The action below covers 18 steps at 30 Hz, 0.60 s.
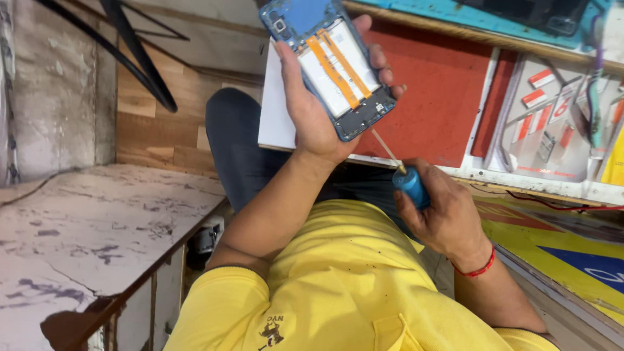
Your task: The person removes the back cover of a smartphone and uses a screwdriver to unscrew multiple screws from the internal metal frame. The person then continues to unscrew additional screws around the battery and camera area.
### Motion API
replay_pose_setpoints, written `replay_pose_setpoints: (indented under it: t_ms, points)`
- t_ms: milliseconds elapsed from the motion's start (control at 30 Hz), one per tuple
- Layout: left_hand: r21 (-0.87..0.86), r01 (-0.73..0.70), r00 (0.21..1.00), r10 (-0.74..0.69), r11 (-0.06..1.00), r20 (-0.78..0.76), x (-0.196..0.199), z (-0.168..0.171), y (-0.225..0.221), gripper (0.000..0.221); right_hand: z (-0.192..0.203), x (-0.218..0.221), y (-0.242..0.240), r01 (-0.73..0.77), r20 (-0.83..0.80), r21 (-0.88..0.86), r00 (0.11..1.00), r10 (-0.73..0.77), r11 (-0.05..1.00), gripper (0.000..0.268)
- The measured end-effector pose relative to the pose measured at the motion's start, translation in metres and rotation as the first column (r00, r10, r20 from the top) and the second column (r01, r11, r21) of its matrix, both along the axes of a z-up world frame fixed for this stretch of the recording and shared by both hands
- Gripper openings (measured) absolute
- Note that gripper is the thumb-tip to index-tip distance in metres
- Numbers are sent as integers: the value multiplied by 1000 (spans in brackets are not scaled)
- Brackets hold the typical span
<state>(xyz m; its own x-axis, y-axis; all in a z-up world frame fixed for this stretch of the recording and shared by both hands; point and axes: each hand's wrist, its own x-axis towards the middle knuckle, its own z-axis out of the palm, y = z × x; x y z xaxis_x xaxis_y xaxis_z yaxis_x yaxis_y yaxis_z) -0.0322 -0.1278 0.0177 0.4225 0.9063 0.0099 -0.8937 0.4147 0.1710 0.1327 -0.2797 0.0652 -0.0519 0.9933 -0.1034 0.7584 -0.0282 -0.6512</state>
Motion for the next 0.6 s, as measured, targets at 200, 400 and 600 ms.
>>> replay_pose_setpoints:
  t_ms: [200,400,600]
  points:
    - [-9,39,999,-39,999,7,-3,-23,-9,95,-8,-12,-8,3,30,52,1000,-4,999,42]
    - [-9,92,996,-92,996,0,-5,-40,-13,96,-10,-29,-17,-1,4,-36,1000,1,999,43]
    - [-2,67,998,-67,998,-17,-8,-38,-15,93,-21,-41,-23,34,-14,87,999,-33,996,42]
